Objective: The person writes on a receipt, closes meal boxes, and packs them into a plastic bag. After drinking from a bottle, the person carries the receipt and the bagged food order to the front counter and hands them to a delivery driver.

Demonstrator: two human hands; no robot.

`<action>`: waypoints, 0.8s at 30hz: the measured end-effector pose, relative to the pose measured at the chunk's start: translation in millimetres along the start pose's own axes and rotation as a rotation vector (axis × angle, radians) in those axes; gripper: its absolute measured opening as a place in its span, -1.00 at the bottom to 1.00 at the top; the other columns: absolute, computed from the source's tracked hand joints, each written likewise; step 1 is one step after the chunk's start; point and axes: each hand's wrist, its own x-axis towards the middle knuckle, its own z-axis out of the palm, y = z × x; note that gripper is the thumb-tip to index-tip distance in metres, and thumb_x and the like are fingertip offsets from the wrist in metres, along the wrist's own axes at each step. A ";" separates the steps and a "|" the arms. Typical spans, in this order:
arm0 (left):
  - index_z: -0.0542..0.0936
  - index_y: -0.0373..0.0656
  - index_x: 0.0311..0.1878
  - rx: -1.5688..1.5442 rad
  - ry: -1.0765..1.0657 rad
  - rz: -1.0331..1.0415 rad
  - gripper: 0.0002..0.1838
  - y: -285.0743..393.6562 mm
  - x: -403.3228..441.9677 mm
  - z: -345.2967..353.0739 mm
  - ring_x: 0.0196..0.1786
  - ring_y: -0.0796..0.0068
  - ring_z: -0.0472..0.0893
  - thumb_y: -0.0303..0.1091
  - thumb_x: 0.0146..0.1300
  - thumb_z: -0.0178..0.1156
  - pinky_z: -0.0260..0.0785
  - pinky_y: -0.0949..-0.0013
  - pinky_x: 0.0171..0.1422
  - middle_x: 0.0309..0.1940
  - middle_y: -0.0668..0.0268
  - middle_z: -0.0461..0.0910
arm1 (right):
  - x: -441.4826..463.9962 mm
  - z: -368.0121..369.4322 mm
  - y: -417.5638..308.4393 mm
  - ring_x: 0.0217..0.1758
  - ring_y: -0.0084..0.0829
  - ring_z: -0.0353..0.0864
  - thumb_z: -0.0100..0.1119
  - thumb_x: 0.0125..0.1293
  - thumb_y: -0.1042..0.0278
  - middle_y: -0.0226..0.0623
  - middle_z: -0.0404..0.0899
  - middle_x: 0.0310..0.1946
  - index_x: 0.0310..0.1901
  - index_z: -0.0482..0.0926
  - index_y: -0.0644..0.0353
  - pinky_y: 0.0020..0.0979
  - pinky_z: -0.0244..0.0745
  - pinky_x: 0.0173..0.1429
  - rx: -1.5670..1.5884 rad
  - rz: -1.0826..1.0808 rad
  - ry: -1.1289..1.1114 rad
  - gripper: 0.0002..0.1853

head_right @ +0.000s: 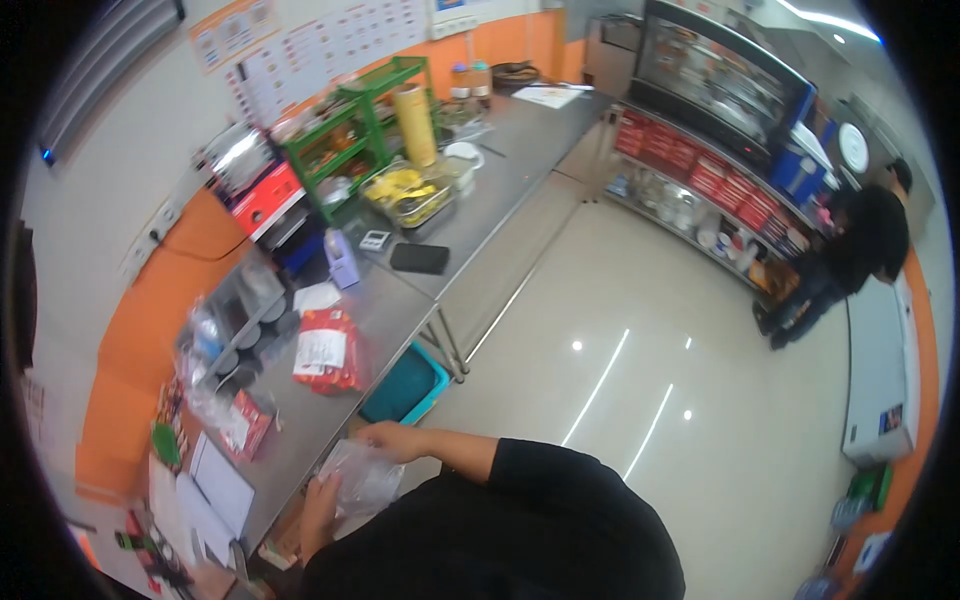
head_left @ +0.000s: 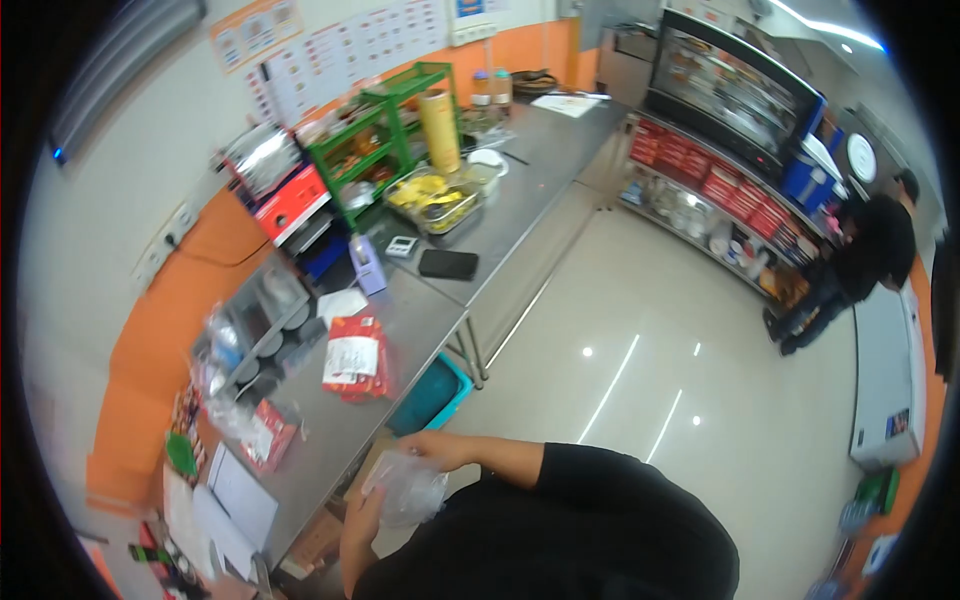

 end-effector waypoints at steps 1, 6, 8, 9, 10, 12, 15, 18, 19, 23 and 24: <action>0.51 -0.31 0.26 -0.113 -0.003 0.007 -0.54 -10.3 1.1 -4.4 0.15 0.42 0.52 -0.22 0.41 0.15 0.33 0.34 0.26 0.08 0.23 0.59 | -2.5 -1.8 -9.8 -0.19 -0.37 0.57 0.18 0.24 0.33 -0.22 0.59 -0.29 -0.21 0.51 0.23 -0.27 0.46 -0.05 0.036 -0.009 -0.034 -0.82; 0.54 -0.34 0.18 -0.225 0.010 0.075 -0.56 -11.0 -0.4 -8.8 0.05 0.42 0.56 -0.19 0.41 0.17 0.38 0.34 0.19 0.02 0.21 0.63 | -2.1 -15.8 -21.1 -0.19 -0.38 0.55 0.22 0.25 0.32 -0.24 0.56 -0.31 -0.21 0.50 0.24 -0.27 0.44 -0.07 0.002 -0.061 -0.074 -0.81; 0.58 -0.38 0.07 -0.334 -0.005 0.177 -0.62 -0.8 -5.1 -4.8 -0.06 0.44 0.59 -0.22 0.42 0.16 0.42 0.35 0.08 -0.02 0.21 0.64 | -4.1 -19.7 -27.3 -0.20 -0.29 0.58 0.21 0.24 0.34 -0.20 0.58 -0.30 -0.22 0.51 0.24 -0.25 0.45 -0.09 -0.043 -0.062 -0.012 -0.82; 0.58 -0.38 0.07 -0.334 -0.003 0.180 -0.62 6.4 -6.5 -6.1 -0.06 0.44 0.59 -0.22 0.42 0.16 0.42 0.35 0.08 -0.02 0.21 0.64 | -3.4 -20.6 -29.1 -0.21 -0.20 0.61 0.21 0.24 0.35 -0.16 0.59 -0.29 -0.24 0.51 0.23 -0.24 0.46 -0.10 -0.087 -0.062 0.047 -0.84; 0.60 -0.35 0.02 -0.265 0.003 0.149 -0.69 14.0 -7.1 -7.3 -0.07 0.44 0.60 -0.30 0.37 0.18 0.43 0.35 0.05 -0.06 0.22 0.64 | -1.4 -21.5 -23.6 -0.21 -0.20 0.61 0.21 0.24 0.35 -0.16 0.59 -0.29 -0.24 0.51 0.23 -0.24 0.46 -0.10 -0.089 -0.067 0.043 -0.84; 0.61 -0.33 -0.03 -0.199 0.015 0.117 -0.76 7.7 -1.6 -15.2 -0.08 0.44 0.60 -0.38 0.32 0.20 0.44 0.35 0.02 -0.09 0.22 0.64 | 1.5 -22.1 -8.9 -0.19 -0.01 0.61 0.19 0.24 0.39 -0.11 0.60 -0.25 -0.26 0.51 0.22 -0.17 0.47 -0.13 -0.220 -0.042 0.239 -0.89; 0.57 -0.27 -0.25 0.378 0.139 0.134 -0.92 -14.1 14.2 -30.8 -0.18 0.48 0.60 -0.56 0.17 0.21 0.43 0.32 -0.09 -0.33 0.21 0.61 | -1.0 -26.7 -16.6 -0.18 0.01 0.60 0.18 0.14 0.57 -0.10 0.57 -0.30 -0.24 0.46 0.21 -0.13 0.47 -0.15 -0.352 0.021 0.482 -0.84; 0.46 -0.26 -0.37 0.718 0.582 0.666 -0.92 -5.9 14.3 -29.3 -0.34 0.45 0.55 -0.61 0.09 0.16 0.39 0.25 -0.21 -0.49 0.21 0.46 | -0.8 -20.0 -28.4 -0.18 -0.01 0.60 0.18 0.17 0.55 -0.12 0.55 -0.28 -0.19 0.46 0.18 -0.12 0.47 -0.17 -0.453 -0.065 0.731 -0.82; 0.42 -0.26 -0.40 0.796 0.806 0.728 -0.92 -9.6 19.9 -41.7 -0.39 0.42 0.50 -0.59 0.13 0.13 0.38 0.24 -0.25 -0.50 0.23 0.43 | -2.4 -21.5 -36.1 -0.18 -0.01 0.60 0.18 0.17 0.55 -0.12 0.55 -0.28 -0.19 0.46 0.18 -0.12 0.47 -0.17 -0.457 -0.072 0.719 -0.82; 0.42 -0.23 -0.37 0.422 0.855 0.232 -0.93 -13.2 18.4 -61.4 -0.40 0.34 0.50 -0.51 0.25 0.06 0.43 0.26 -0.24 -0.42 0.29 0.45 | -2.0 -15.3 -42.2 -0.21 -0.02 0.60 0.20 0.24 0.46 -0.13 0.52 -0.28 -0.08 0.45 0.16 -0.12 0.48 -0.19 -0.456 0.117 0.652 -0.77; 0.42 -0.23 -0.37 0.412 0.861 0.234 -0.93 -19.1 23.0 -62.0 -0.40 0.34 0.50 -0.51 0.25 0.06 0.43 0.26 -0.24 -0.42 0.29 0.45 | -1.3 -8.6 -37.6 -0.23 -0.02 0.60 0.23 0.25 0.41 -0.14 0.52 -0.28 -0.02 0.45 0.16 -0.11 0.49 -0.20 -0.402 0.115 0.596 -0.71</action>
